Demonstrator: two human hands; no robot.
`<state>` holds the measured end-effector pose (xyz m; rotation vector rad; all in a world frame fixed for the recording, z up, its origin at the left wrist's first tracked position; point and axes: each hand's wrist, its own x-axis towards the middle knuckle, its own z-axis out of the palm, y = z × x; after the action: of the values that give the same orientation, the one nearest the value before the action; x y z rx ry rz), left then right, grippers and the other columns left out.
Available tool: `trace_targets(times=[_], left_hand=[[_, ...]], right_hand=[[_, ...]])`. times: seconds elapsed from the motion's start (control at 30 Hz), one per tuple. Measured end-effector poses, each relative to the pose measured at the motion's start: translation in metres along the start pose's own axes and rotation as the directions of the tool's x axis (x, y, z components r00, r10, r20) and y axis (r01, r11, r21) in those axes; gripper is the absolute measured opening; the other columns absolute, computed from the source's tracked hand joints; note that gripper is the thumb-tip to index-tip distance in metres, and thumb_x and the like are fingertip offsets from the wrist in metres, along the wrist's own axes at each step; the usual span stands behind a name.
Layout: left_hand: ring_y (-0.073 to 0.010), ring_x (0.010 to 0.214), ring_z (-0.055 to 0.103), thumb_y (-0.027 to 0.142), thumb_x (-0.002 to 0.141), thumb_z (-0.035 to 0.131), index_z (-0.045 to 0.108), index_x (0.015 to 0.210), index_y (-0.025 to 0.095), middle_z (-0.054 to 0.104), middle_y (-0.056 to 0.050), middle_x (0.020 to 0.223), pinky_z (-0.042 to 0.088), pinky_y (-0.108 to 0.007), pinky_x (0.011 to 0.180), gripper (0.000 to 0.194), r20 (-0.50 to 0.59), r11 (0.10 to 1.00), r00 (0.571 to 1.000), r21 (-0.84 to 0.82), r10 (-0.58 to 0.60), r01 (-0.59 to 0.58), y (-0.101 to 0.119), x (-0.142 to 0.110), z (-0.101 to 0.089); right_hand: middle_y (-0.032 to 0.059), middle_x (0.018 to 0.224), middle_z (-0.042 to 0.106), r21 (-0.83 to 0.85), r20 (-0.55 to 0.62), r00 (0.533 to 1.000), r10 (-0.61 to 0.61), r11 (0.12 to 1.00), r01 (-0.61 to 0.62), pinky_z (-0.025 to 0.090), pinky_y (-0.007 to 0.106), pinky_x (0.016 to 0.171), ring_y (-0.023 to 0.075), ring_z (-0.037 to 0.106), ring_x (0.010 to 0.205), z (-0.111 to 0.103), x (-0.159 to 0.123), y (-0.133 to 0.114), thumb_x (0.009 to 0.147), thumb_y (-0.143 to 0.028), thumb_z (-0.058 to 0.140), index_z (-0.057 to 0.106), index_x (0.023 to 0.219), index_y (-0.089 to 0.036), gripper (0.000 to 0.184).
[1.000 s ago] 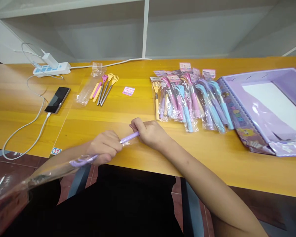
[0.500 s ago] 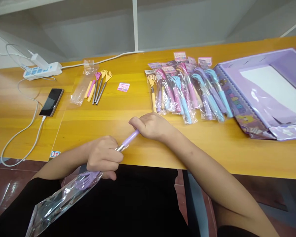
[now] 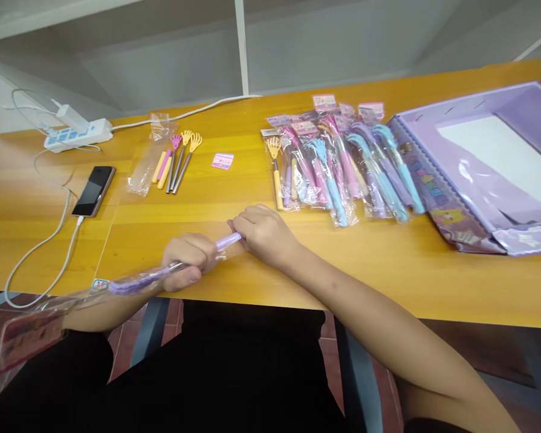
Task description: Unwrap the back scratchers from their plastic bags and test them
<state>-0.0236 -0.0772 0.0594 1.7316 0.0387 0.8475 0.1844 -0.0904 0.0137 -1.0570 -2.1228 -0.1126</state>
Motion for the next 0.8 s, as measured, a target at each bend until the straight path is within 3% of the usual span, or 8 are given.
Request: trace_targets(times=[0.17,0.3,0.53,0.8], left_hand=[[-0.0115,0.04,0.029,0.032,0.103,0.05,0.035,0.063,0.023,0.033,0.003,0.052,0.021,-0.032,0.049,0.044,0.015,0.996,0.997,0.054,0.07,-0.071,-0.004,-0.01,-0.002],[-0.013,0.039,0.029,0.024,0.103,0.047,0.036,0.066,0.024,0.034,0.003,0.051,0.021,-0.034,0.05,0.039,0.101,0.972,0.989,0.196,0.112,-0.13,0.01,-0.002,0.0],[-0.0146,0.04,0.031,0.019,0.096,0.059,0.045,0.059,0.024,0.039,0.003,0.052,0.02,-0.036,0.046,0.04,0.356,0.854,0.921,0.418,0.159,-0.309,0.028,0.007,0.004],[-0.0115,0.04,0.027,0.031,0.098,0.066,0.045,0.054,0.022,0.038,0.003,0.052,0.019,-0.035,0.041,0.049,0.436,0.756,0.875,0.496,0.208,-0.427,0.025,0.0,0.007]], right_hand=[[-0.0016,0.056,0.056,-0.072,0.064,0.997,-0.045,0.996,0.049,0.034,0.033,0.06,0.0138,0.044,0.053,-0.003,-0.001,0.004,0.111,-0.014,0.044,0.064,0.08,-0.02,0.037],[-0.0014,0.056,0.056,-0.076,0.091,0.994,-0.062,0.995,0.069,0.038,0.033,0.059,0.0135,0.046,0.052,-0.003,0.004,0.007,0.114,-0.017,0.041,0.062,0.077,-0.02,0.043],[-0.0023,0.055,0.049,-0.063,0.171,0.973,-0.158,0.983,0.171,0.037,0.034,0.057,0.0144,0.045,0.053,-0.014,0.012,0.009,0.114,-0.017,0.042,0.055,0.071,-0.022,0.045],[-0.0017,0.057,0.054,-0.034,0.252,0.945,-0.207,0.974,0.223,0.033,0.035,0.057,0.0145,0.042,0.054,-0.026,0.018,0.01,0.114,-0.016,0.044,0.053,0.071,-0.022,0.044]])
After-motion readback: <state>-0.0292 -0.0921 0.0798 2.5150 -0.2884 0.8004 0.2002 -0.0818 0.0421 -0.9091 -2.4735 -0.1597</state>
